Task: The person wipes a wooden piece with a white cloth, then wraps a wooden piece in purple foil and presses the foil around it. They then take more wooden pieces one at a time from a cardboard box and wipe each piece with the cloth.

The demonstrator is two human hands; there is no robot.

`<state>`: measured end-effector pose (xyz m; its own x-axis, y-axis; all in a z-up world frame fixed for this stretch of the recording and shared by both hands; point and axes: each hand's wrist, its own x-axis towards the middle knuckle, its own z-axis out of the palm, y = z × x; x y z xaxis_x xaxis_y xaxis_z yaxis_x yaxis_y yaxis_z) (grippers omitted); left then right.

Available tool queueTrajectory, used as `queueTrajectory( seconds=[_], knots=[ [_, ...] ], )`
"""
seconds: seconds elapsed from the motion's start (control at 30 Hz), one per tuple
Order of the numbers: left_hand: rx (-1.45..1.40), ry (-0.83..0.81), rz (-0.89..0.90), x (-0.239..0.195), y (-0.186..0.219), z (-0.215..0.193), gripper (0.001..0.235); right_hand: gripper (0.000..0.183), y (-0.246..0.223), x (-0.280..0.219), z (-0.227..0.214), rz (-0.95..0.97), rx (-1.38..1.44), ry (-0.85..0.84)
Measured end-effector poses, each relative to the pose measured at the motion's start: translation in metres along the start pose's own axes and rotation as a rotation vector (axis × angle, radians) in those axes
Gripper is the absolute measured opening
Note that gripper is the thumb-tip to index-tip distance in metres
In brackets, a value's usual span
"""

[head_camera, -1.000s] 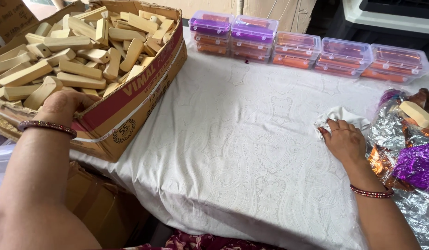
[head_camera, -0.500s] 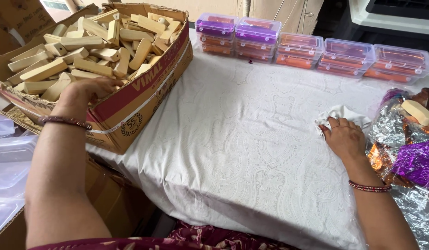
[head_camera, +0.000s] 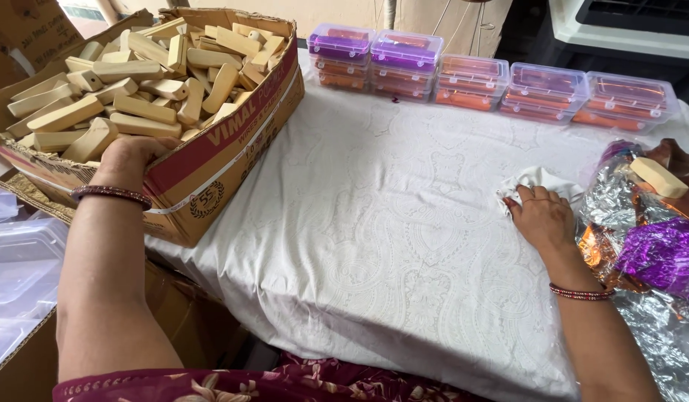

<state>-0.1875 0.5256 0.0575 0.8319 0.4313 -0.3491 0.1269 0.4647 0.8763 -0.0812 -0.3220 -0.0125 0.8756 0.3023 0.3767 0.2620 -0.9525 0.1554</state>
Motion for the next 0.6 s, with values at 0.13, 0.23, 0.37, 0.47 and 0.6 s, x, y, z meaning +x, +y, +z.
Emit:
queueTrajectory(
  seconds=[0.13, 0.23, 0.37, 0.47, 0.6],
  knots=[
    [0.671, -0.009, 0.136, -0.089, 0.022, 0.111, 0.04, 0.045, 0.002, 0.0, -0.003, 0.016, 0.002, 0.029],
    [1.172, 0.001, 0.237, -0.095, 0.029, 0.134, 0.044, 0.045, 0.001, 0.0, -0.002, 0.016, -0.008, 0.017],
    [1.063, 0.024, 0.366, -0.054, 0.044, 0.115, 0.058, 0.048, 0.001, 0.003, 0.001, 0.033, 0.003, 0.001],
    [0.763, 0.037, 0.309, -0.113, 0.062, 0.148, 0.061, 0.05, 0.005, 0.002, 0.013, 0.031, -0.006, 0.016],
    [0.695, 0.15, 0.274, -0.153, 0.087, 0.191, 0.058, 0.05, 0.006, 0.0, 0.015, 0.024, -0.015, 0.054]
  ],
)
